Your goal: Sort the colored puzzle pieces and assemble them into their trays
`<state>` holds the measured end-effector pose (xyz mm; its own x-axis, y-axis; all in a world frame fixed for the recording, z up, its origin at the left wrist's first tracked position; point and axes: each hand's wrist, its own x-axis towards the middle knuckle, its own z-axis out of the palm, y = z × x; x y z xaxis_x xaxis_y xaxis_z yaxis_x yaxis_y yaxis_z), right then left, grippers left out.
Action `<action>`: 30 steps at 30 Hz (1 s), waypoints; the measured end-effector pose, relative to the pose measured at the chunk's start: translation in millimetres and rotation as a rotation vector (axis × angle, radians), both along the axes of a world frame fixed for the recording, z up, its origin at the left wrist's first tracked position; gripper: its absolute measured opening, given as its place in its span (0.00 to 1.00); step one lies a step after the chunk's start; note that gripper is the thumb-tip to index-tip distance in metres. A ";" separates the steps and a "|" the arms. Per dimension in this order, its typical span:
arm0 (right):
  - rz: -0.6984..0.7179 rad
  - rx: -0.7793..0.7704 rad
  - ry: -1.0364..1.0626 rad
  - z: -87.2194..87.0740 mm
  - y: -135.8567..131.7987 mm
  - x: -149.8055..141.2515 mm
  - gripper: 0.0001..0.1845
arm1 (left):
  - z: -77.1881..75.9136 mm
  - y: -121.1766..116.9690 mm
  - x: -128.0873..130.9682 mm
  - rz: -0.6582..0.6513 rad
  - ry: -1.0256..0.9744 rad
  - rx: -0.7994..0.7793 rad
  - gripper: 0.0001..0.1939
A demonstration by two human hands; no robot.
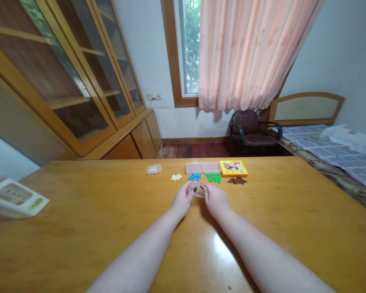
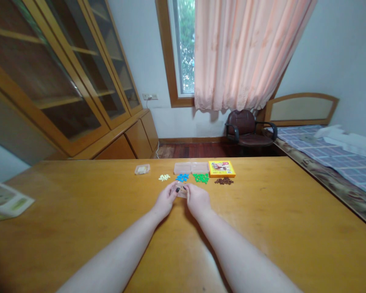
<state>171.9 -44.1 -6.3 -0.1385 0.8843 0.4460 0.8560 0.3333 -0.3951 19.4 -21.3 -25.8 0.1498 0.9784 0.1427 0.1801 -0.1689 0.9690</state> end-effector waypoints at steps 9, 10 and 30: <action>0.014 -0.001 0.439 -5.9 18.5 24.4 0.18 | -0.3 -2.9 -5.7 -0.257 -0.104 0.013 0.38; 0.007 0.003 0.488 -6.2 20.1 27.1 0.18 | 1.5 -4.4 -6.8 -0.287 -0.081 0.030 0.39; 0.020 -0.174 1.012 -12.0 39.1 31.3 0.17 | 17.3 -2.0 -21.1 -0.353 0.496 0.193 0.38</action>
<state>203.2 -5.0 -18.4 0.2154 0.9495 0.2281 0.0898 0.2133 -0.9728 -1.6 -23.3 -8.5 0.5518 0.8218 0.1422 0.5014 -0.4631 0.7308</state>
